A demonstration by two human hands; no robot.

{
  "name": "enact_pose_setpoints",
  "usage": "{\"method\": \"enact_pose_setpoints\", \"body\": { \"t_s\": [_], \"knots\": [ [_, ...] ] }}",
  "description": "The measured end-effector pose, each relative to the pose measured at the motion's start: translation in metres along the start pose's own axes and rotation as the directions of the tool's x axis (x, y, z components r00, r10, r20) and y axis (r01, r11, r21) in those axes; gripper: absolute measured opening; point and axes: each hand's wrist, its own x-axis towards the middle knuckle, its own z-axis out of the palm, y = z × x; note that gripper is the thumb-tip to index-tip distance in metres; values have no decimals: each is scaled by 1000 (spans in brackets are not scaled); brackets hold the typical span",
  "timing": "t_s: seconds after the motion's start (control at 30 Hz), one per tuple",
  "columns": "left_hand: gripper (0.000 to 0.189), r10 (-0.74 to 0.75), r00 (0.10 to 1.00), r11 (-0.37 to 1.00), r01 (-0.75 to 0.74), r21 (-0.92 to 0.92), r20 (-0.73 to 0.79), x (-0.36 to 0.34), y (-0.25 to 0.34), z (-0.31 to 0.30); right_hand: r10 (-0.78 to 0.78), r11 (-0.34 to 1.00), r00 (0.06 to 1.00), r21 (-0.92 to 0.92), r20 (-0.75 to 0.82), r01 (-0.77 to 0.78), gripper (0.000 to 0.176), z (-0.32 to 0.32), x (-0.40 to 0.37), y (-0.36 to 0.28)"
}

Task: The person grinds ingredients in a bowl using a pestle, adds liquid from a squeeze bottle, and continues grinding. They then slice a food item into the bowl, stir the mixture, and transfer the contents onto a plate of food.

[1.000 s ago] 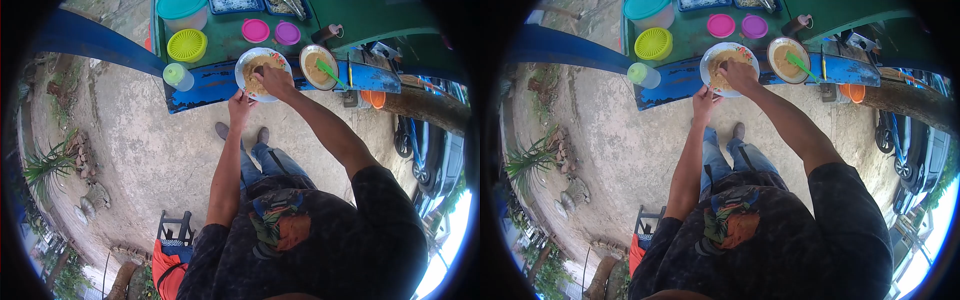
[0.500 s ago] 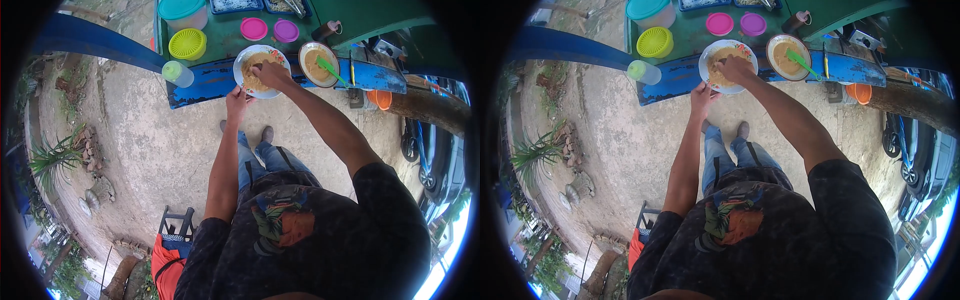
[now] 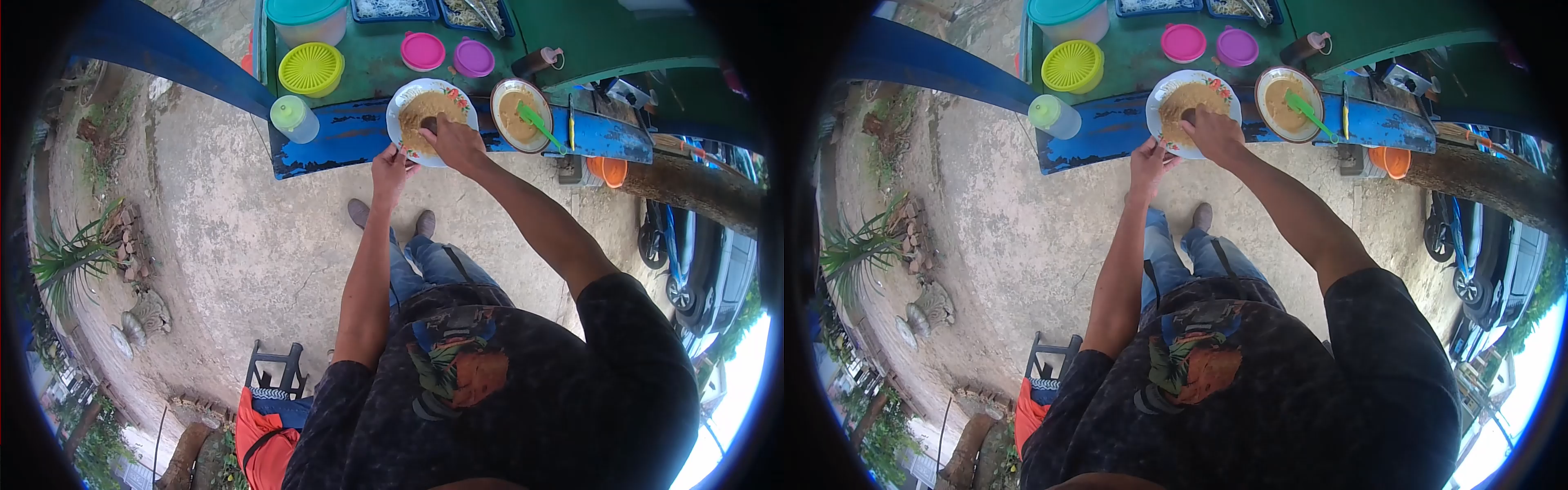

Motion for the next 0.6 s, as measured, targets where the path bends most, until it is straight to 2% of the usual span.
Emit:
{"method": "enact_pose_setpoints", "body": {
  "t_s": [0.13, 0.27, 0.37, 0.4, 0.43, 0.5, 0.53, 0.6],
  "knots": [
    [26, 28, 999, 999, -27, -33, 42, 2, 1, -2, 58, 998, 998, -3, -1, -58, 61, -13, 25, 5],
    [24, 23, 1000, 1000, -23, -11, 1, 5, 6, 1, -68, 997, 998, -32, 6, 68, 62, -14, -6, -17],
    [23, 41, 999, 997, -39, -68, 31, 4, 1, -5, -80, 992, 997, -99, 20, 82, 60, -10, -7, -23],
    [23, 48, 998, 996, -45, -76, 36, 5, 5, -4, -38, 995, 999, -90, -36, 35, 58, -7, 4, -23],
    [23, 48, 998, 995, -45, -84, 38, 1, 0, -4, -35, 995, 999, -93, -20, 33, 58, -3, 10, -19],
    [23, 3, 999, 998, -1, -65, 43, -8, -4, -5, -45, 997, 995, -67, -91, 39, 58, 4, 11, -16],
    [23, 7, 999, 998, -4, -56, 47, 3, 3, -5, -32, 995, 997, -97, -66, 26, 57, 4, 3, -14],
    [23, 38, 999, 998, -35, -61, 37, 18, 11, -4, -22, 996, 994, -87, -108, 13, 58, -4, 37, -13]
  ]
}}
